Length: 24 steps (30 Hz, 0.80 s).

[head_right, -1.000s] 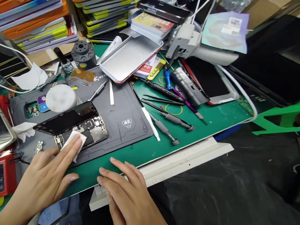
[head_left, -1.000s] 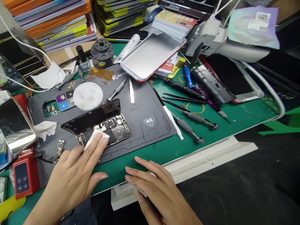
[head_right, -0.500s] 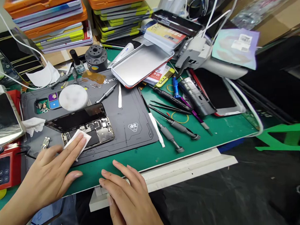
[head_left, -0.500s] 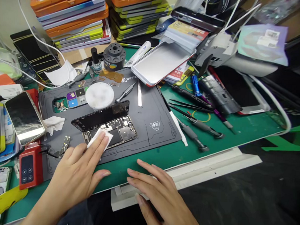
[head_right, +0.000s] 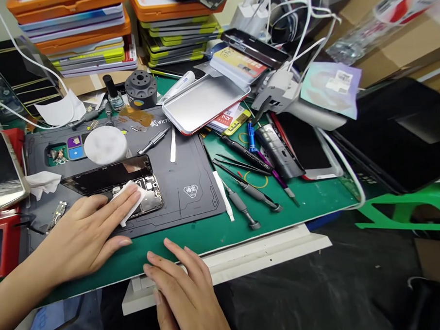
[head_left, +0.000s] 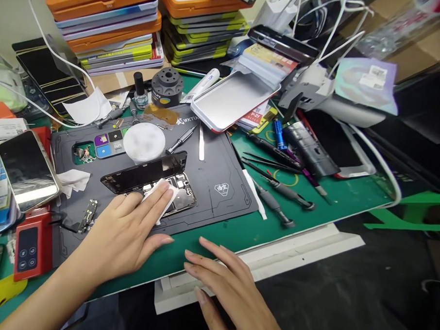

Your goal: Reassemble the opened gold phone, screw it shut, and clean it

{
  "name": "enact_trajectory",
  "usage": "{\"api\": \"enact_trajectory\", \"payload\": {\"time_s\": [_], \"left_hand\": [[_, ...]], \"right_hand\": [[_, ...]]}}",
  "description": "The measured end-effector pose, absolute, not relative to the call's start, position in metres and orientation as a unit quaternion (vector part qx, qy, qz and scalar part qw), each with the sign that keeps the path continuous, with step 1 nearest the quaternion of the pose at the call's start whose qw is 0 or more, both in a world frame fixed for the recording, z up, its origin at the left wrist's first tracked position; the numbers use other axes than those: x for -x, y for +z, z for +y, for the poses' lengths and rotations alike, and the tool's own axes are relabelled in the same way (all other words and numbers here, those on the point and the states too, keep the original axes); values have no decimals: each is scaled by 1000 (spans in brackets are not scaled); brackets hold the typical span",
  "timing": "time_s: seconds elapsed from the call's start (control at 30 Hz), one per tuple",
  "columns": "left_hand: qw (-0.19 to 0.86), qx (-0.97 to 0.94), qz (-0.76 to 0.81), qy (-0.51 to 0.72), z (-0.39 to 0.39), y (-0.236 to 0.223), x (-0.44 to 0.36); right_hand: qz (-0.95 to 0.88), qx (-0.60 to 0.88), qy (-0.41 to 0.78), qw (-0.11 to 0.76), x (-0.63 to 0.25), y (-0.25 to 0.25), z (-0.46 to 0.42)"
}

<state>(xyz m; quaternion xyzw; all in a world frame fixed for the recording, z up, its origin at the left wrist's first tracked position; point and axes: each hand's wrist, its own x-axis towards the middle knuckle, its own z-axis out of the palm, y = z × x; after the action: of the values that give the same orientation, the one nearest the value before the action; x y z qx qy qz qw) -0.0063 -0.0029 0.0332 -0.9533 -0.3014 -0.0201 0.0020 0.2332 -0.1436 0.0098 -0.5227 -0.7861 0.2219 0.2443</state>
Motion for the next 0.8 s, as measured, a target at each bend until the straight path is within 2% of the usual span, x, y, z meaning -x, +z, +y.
{"api": "enact_trajectory", "payload": {"time_s": [0.5, 0.8], "left_hand": [[49, 922, -382, 30, -44, 35, 41], [11, 912, -409, 29, -57, 35, 32]], "right_hand": [[-797, 514, 211, 238, -234, 9, -138], [-806, 508, 190, 237, -231, 6, -140]]}}
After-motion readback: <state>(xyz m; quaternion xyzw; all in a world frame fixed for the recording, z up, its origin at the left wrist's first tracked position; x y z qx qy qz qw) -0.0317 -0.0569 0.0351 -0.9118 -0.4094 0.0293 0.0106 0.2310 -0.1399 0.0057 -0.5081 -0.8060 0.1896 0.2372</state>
